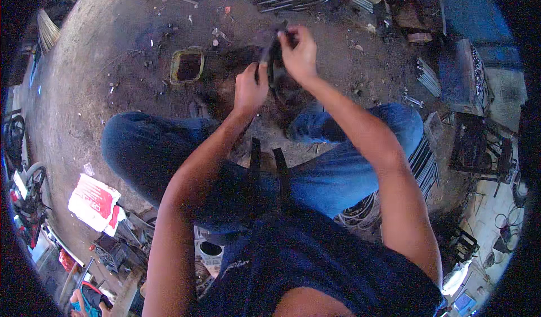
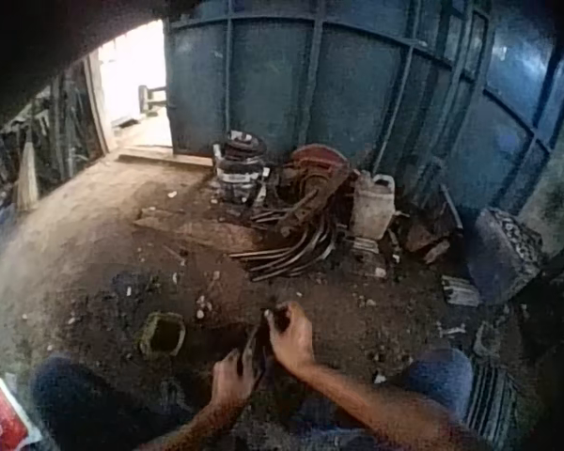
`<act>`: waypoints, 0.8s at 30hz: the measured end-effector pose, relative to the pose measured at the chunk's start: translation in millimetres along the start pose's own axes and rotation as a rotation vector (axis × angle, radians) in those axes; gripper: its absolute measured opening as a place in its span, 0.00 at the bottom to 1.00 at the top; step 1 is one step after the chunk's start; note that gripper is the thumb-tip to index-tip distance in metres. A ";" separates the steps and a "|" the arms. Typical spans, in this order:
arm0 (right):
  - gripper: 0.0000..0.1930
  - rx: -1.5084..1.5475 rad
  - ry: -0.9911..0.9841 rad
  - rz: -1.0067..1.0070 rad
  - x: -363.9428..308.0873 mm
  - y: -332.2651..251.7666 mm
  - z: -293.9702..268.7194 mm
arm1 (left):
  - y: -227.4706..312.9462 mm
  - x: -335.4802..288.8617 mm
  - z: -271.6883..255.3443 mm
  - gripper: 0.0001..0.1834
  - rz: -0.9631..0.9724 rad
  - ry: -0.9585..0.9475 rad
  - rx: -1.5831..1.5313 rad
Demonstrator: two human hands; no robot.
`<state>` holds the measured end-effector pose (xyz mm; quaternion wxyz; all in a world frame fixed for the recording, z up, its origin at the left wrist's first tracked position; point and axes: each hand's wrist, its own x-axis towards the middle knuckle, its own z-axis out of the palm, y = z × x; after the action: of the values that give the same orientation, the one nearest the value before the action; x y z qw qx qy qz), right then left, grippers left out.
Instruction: The person cleans a metal rod by holding it and repeatedly wiping it down with a cloth.
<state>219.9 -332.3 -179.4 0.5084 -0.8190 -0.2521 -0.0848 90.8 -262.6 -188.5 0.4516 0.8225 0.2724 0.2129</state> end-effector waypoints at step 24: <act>0.15 0.048 -0.157 0.266 -49.8 -17.7 10.4 | -22.9 -8.4 3.6 0.15 -0.090 -0.032 -0.085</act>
<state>167.1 -333.2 -190.0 0.5131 -0.8370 -0.1822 0.0537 80.7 -260.1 -210.9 0.4994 0.7929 0.2924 0.1906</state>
